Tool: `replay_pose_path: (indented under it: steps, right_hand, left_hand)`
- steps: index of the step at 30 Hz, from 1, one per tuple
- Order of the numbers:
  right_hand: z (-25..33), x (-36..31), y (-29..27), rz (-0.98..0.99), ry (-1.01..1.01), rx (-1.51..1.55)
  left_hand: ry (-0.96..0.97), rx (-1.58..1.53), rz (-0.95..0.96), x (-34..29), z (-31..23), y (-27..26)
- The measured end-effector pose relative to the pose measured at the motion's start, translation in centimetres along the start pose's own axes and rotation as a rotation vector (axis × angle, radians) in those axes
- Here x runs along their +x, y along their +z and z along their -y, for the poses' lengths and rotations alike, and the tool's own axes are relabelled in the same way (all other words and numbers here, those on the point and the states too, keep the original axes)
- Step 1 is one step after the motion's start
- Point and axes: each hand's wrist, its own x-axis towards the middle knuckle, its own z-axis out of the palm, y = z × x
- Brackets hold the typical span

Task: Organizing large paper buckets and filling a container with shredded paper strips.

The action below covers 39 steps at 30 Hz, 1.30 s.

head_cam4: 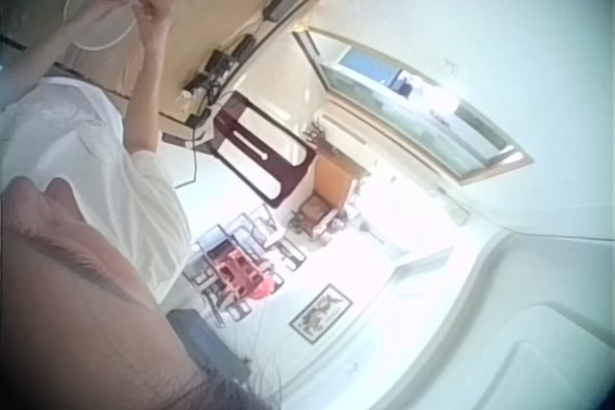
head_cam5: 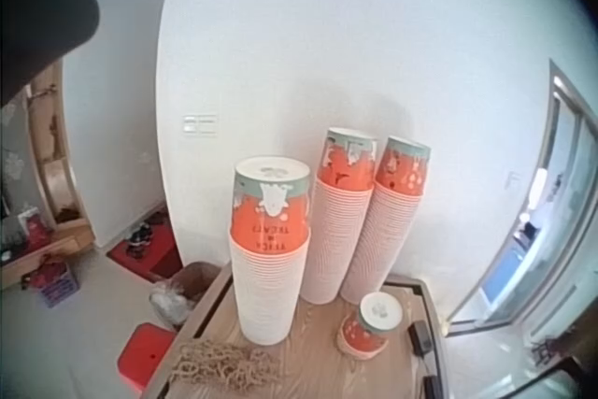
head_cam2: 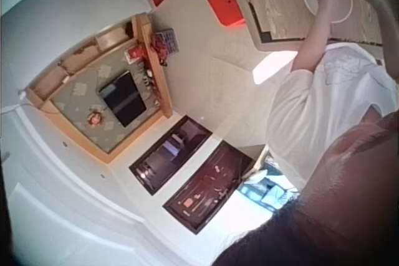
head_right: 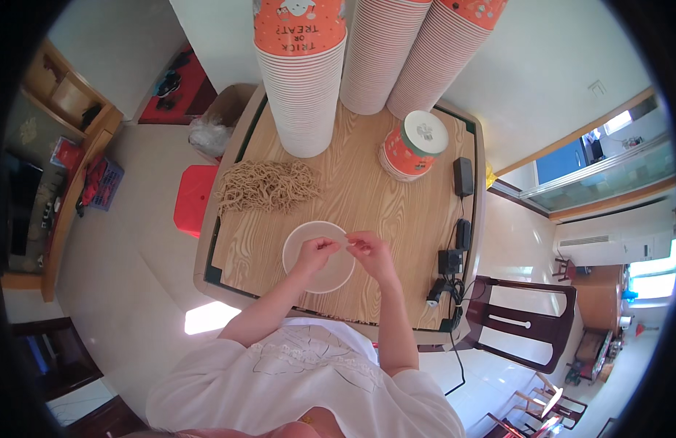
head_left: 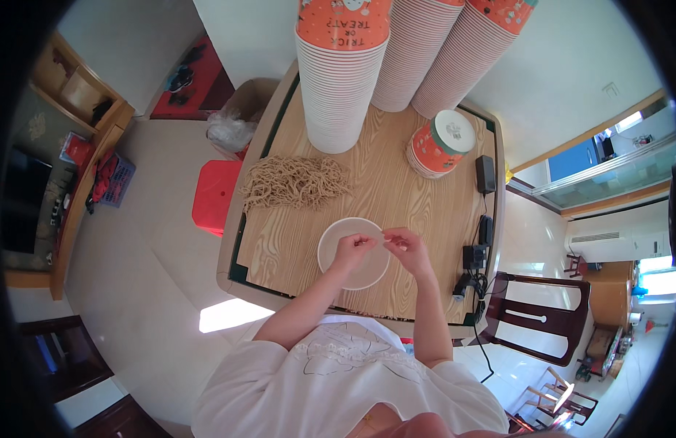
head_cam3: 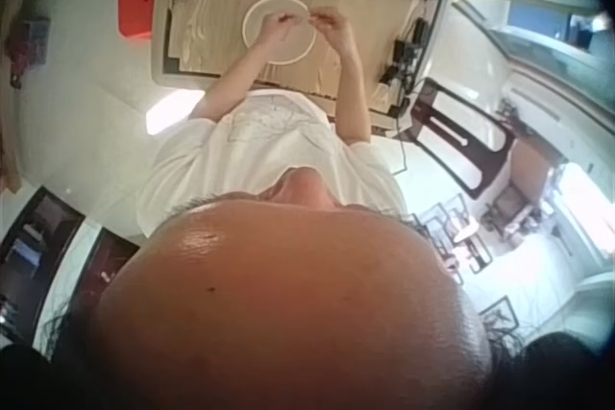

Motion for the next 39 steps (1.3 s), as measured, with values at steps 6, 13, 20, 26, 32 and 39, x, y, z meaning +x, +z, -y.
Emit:
replay_pose_path:
  steps: [6,13,20,26,32,39]
  right_hand:
    - [0.0,0.1,0.0,0.110,-0.049,-0.106]
    - [1.7,-0.2,0.7,0.105,0.048,-0.133]
    - [-0.3,0.3,0.5,-0.011,0.047,-0.286]
    - [-2.3,1.1,0.1,-0.139,0.101,-0.113]
    - [-3.4,1.0,0.0,-0.043,0.152,-0.109]
    - [-4.5,1.0,0.2,0.048,0.105,0.008]
  left_hand:
    - [-0.232,-0.168,0.153,-0.7,-2.5,-0.1]
    - [0.138,0.033,0.053,-0.3,-1.1,0.3]
    - [0.217,0.245,0.008,0.3,0.4,0.5]
    - [0.184,0.383,-0.086,1.0,1.2,0.4]
    - [0.186,0.372,-0.118,1.3,1.3,1.0]
    - [0.170,0.379,-0.149,1.6,1.6,1.4]
